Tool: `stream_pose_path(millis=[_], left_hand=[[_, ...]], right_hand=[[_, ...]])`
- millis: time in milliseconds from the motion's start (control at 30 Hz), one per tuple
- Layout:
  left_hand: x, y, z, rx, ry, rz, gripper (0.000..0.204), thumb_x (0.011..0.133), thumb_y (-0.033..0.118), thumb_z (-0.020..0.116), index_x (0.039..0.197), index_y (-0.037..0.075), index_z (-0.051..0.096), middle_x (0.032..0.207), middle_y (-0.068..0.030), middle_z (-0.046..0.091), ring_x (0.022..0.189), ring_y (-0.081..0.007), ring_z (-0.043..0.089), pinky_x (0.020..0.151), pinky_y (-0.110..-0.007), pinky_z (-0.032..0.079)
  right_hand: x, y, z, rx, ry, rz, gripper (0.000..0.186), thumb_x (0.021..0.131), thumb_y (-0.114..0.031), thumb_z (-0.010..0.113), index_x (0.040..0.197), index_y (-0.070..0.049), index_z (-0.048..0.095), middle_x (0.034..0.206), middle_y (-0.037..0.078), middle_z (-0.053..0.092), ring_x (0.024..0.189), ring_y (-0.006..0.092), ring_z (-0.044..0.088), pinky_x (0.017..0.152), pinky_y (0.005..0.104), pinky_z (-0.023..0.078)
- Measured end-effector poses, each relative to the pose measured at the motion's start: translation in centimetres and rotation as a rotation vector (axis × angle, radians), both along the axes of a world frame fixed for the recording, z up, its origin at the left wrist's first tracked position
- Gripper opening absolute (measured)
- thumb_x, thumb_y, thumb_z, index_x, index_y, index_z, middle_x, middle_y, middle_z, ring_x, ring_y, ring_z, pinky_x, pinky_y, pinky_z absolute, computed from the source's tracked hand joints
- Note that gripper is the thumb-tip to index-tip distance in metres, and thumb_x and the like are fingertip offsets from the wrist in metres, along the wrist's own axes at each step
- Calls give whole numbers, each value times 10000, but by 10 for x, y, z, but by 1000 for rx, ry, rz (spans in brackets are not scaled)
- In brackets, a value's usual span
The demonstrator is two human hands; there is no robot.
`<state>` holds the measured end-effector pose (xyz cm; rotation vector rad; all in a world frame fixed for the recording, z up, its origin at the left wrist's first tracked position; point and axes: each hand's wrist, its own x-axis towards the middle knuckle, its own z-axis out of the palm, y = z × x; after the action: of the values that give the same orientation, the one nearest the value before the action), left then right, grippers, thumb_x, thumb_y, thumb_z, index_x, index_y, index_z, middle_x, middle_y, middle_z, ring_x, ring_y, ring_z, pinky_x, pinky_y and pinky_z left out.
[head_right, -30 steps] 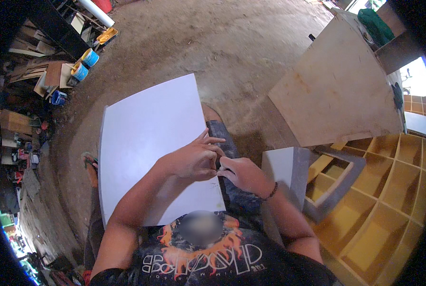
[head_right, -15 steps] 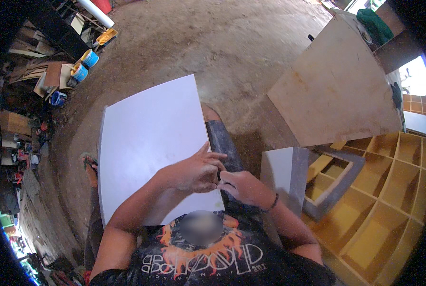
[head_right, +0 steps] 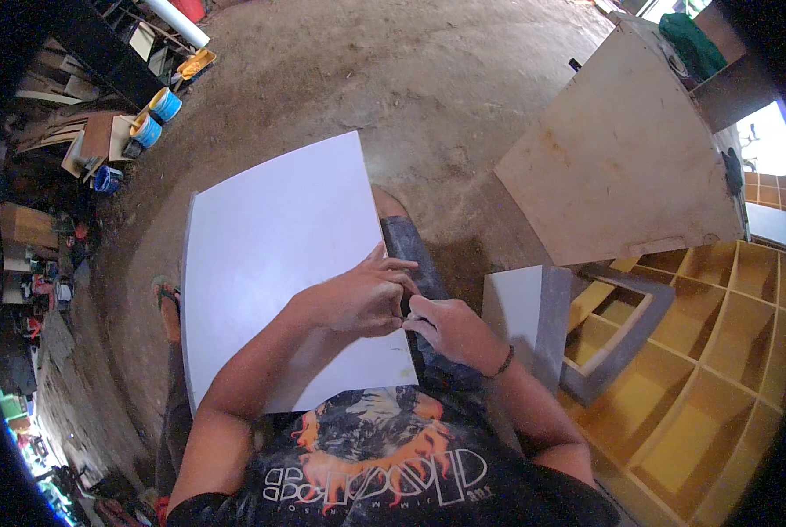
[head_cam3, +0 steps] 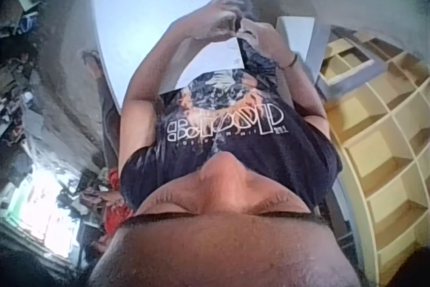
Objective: The person uses a utility knife to score and cut the edge of a white laminate sheet while holding it on their lap.
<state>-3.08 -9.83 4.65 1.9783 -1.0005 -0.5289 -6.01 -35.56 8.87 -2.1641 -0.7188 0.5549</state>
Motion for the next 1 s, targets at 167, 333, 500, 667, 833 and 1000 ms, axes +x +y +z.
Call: stream_pose_path(millis=[167, 333, 500, 667, 833, 1000], left_hand=[[-22, -7, -3, 37, 10, -100, 211, 902, 231, 847, 1034, 95, 755, 1432, -88, 697, 1621, -406, 398, 1324, -788, 26], [-5, -3, 9, 59, -33, -83, 209, 905, 237, 844, 1015, 100, 730, 1415, -78, 704, 1612, -389, 422, 1331, -784, 20], [-23, -10, -4, 6, 17, -92, 183, 915, 239, 834, 978, 109, 723, 1388, -74, 711, 1612, -389, 421, 1327, -792, 3], [-2, -5, 0, 50, -42, -91, 291, 907, 260, 838, 1123, 91, 741, 1404, -110, 704, 1608, -373, 431, 1333, -786, 2], [-19, -9, 2, -8, 38, -106, 228, 911, 243, 836, 1045, 84, 743, 1401, -137, 710, 1596, -394, 443, 1325, -795, 8], [-1, -4, -5, 57, -74, -71, 404, 904, 269, 856, 1239, 77, 736, 1404, -137, 704, 1599, -367, 445, 1325, -797, 5]], right_hand=[[-16, -8, 0, 72, 104, 95, 298, 1025, -242, 774, 983, -13, 588, 854, 268, 655, 823, 498, 670, 678, 526, 503], [-7, -4, -3, -3, -45, 22, 296, 1036, -254, 762, 982, -14, 596, 833, 262, 653, 807, 483, 681, 684, 524, 508], [-25, -12, -5, 37, 63, 75, 317, 1028, -257, 778, 979, -19, 575, 841, 265, 659, 805, 487, 678, 669, 521, 505], [-10, -7, -2, -10, 1, -8, 305, 1029, -252, 777, 986, -14, 590, 835, 243, 681, 792, 486, 684, 678, 512, 512], [-23, -12, -3, 22, 56, 64, 316, 1028, -247, 778, 970, -20, 566, 850, 256, 673, 819, 477, 689, 676, 515, 505], [-5, -6, -5, -18, -28, 0, 298, 1030, -248, 777, 991, -22, 586, 856, 246, 683, 821, 478, 691, 698, 511, 516]])
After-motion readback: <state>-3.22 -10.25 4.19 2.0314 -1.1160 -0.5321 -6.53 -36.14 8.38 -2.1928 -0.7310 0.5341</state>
